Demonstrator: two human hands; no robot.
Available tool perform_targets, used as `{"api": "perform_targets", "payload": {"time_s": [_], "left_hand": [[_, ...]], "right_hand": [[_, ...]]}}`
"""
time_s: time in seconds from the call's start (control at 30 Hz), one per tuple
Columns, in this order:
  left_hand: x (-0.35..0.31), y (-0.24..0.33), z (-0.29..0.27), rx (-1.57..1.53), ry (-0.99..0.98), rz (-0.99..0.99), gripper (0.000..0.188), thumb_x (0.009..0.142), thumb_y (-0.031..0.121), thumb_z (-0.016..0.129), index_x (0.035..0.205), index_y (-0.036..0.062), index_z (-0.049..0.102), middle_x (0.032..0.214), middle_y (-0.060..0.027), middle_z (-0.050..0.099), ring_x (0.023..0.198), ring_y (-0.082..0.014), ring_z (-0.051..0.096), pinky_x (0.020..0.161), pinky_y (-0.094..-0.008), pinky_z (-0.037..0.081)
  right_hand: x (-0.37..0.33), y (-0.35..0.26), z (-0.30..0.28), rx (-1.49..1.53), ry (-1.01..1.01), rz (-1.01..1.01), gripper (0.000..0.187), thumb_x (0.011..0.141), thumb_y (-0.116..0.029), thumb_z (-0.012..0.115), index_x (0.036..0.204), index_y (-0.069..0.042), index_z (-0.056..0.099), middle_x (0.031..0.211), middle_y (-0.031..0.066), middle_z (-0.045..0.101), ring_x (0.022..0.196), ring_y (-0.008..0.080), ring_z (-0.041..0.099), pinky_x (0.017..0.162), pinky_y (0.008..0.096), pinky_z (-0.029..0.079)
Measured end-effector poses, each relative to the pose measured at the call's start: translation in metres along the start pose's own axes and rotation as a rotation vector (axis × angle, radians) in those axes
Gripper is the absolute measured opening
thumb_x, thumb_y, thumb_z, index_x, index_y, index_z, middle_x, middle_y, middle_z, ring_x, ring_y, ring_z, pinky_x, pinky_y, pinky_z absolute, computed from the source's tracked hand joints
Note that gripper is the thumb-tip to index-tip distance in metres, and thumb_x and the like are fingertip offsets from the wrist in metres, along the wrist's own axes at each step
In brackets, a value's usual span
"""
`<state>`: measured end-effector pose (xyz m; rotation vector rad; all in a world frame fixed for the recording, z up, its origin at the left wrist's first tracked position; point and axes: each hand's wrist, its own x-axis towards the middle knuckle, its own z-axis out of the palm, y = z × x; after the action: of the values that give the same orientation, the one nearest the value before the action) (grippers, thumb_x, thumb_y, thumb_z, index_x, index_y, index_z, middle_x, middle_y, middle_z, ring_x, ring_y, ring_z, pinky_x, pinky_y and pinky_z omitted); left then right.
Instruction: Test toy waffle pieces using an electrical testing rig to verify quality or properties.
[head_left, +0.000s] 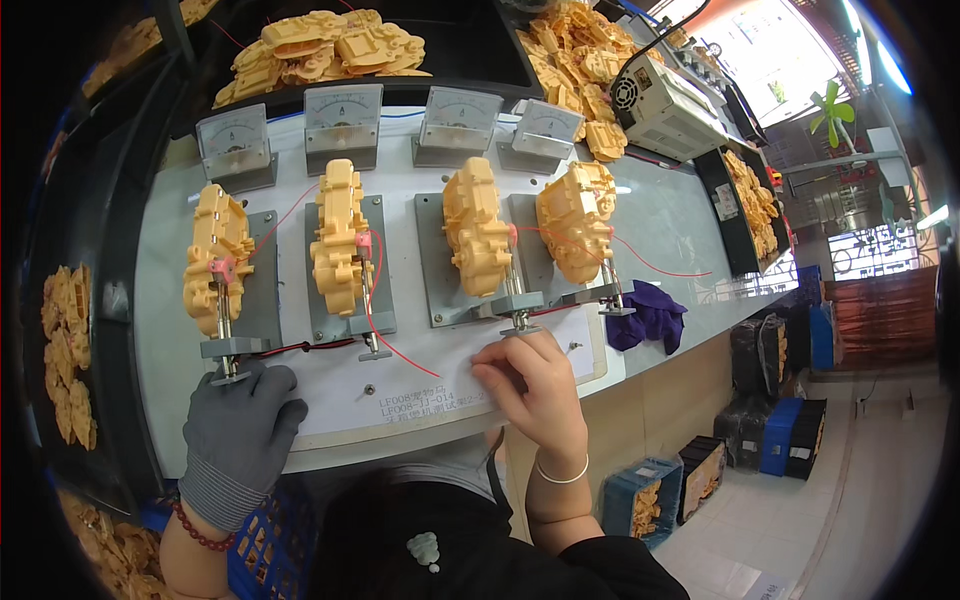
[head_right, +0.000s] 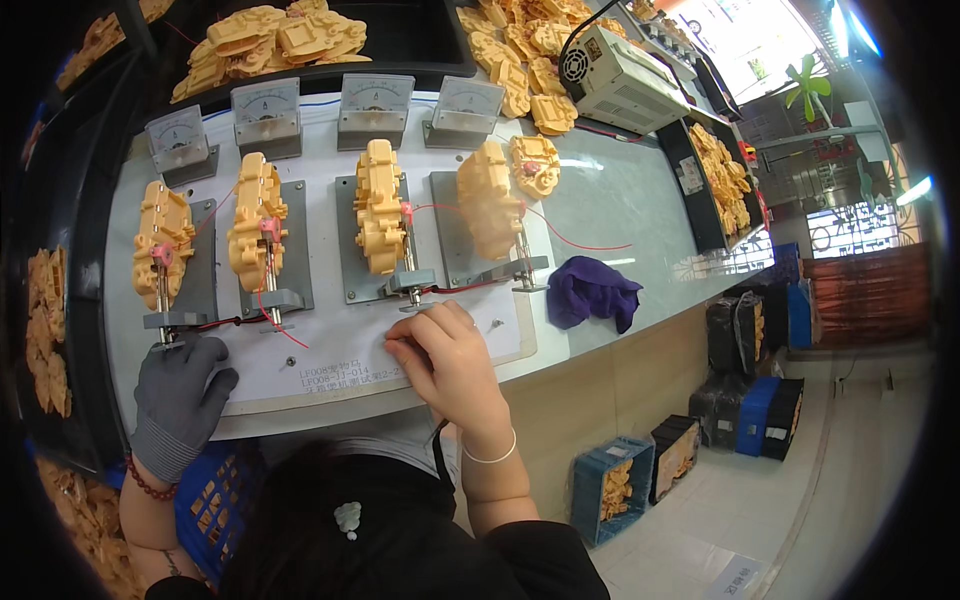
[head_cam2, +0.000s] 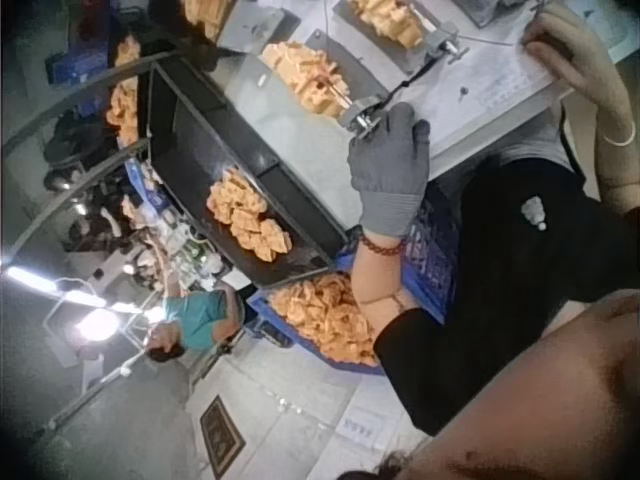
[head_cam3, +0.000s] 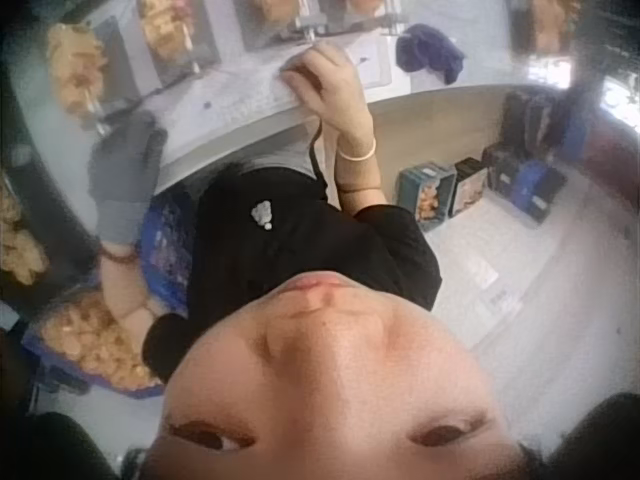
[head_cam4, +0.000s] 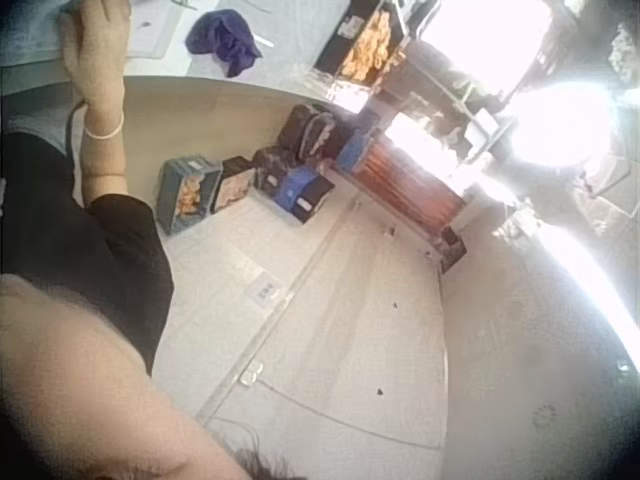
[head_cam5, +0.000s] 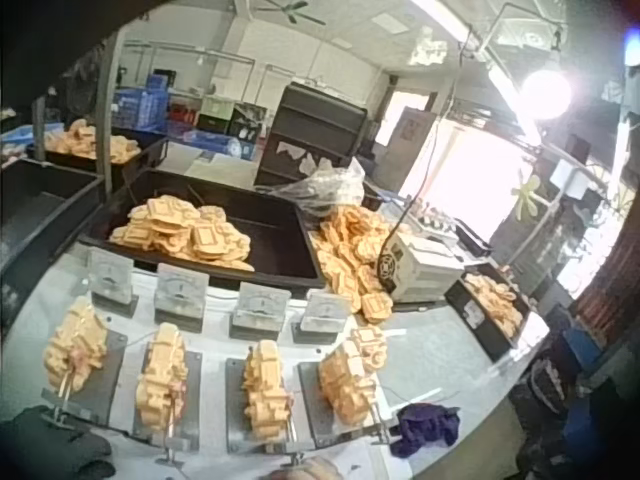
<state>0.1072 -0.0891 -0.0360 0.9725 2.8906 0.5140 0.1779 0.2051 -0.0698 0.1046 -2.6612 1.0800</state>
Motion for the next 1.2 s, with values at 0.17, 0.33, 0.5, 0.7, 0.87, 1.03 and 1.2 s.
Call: {"api": "perform_targets", "payload": {"time_s": [0.17, 0.33, 0.5, 0.7, 0.87, 1.03, 1.2], "left_hand": [[0.001, 0.001, -0.002, -0.002, 0.008, -0.004, 0.017, 0.08, 0.016, 0.068, 0.091, 0.0074, 0.058, 0.079, -0.0118, 0.058, 0.074, -0.0332, 0.058, 0.07, -0.0444, 0.045], [0.0, 0.002, -0.001, -0.008, -0.015, -0.036, 0.017, 0.08, 0.015, 0.068, 0.09, 0.0068, 0.058, 0.079, -0.0125, 0.059, 0.075, -0.0338, 0.058, 0.071, -0.0443, 0.045], [0.002, 0.003, -0.001, 0.002, -0.008, -0.037, 0.018, 0.079, 0.014, 0.068, 0.09, 0.0058, 0.057, 0.08, -0.0131, 0.06, 0.075, -0.0341, 0.059, 0.072, -0.0441, 0.045], [0.001, 0.002, 0.0, -0.035, -0.01, -0.034, 0.018, 0.079, 0.014, 0.068, 0.09, 0.0056, 0.057, 0.079, -0.0132, 0.06, 0.075, -0.0342, 0.059, 0.072, -0.0444, 0.045], [0.001, 0.001, 0.0, -0.033, -0.002, -0.027, 0.018, 0.079, 0.014, 0.068, 0.09, 0.006, 0.057, 0.079, -0.0129, 0.06, 0.074, -0.0339, 0.059, 0.073, -0.0445, 0.045], [0.001, 0.002, -0.001, -0.027, -0.025, -0.032, 0.018, 0.079, 0.014, 0.068, 0.09, 0.0063, 0.057, 0.078, -0.0126, 0.06, 0.074, -0.0339, 0.059, 0.073, -0.0444, 0.045], [0.001, 0.002, -0.001, -0.041, -0.021, -0.038, 0.018, 0.079, 0.014, 0.068, 0.09, 0.0061, 0.057, 0.077, -0.0124, 0.06, 0.074, -0.0338, 0.059, 0.073, -0.0441, 0.045]], "right_hand": [[0.002, -0.002, 0.003, -0.011, -0.009, 0.058, 0.01, 0.077, -0.003, 0.075, 0.083, -0.001, 0.067, 0.078, 0.0083, 0.061, 0.073, 0.0223, 0.056, 0.062, 0.03, 0.046], [0.0, 0.002, 0.007, 0.013, 0.045, 0.022, 0.013, 0.076, -0.004, 0.078, 0.082, -0.001, 0.067, 0.077, 0.0074, 0.061, 0.07, 0.0197, 0.056, 0.059, 0.0289, 0.046], [-0.001, 0.002, 0.009, 0.011, 0.078, 0.01, 0.012, 0.075, -0.004, 0.077, 0.079, -0.002, 0.066, 0.073, 0.0068, 0.059, 0.068, 0.0223, 0.054, 0.06, 0.0319, 0.044], [-0.001, 0.002, 0.012, 0.016, 0.116, 0.001, 0.012, 0.075, -0.004, 0.076, 0.077, -0.004, 0.064, 0.071, 0.0062, 0.058, 0.066, 0.0257, 0.052, 0.061, 0.0356, 0.043], [0.001, 0.006, 0.014, -0.08, 0.165, -0.135, 0.014, 0.068, -0.002, 0.078, 0.076, -0.002, 0.066, 0.07, 0.007, 0.059, 0.064, 0.0232, 0.054, 0.055, 0.031, 0.043], [-0.002, 0.009, 0.019, -0.181, 0.251, -0.288, 0.015, 0.059, -0.001, 0.073, 0.071, -0.003, 0.064, 0.062, 0.0059, 0.053, 0.055, 0.0225, 0.048, 0.05, 0.0313, 0.037], [-0.001, 0.009, 0.019, -0.138, 0.257, -0.291, 0.014, 0.057, 0.001, 0.068, 0.07, -0.003, 0.064, 0.06, 0.0057, 0.052, 0.054, 0.0221, 0.047, 0.049, 0.0306, 0.036]]}}
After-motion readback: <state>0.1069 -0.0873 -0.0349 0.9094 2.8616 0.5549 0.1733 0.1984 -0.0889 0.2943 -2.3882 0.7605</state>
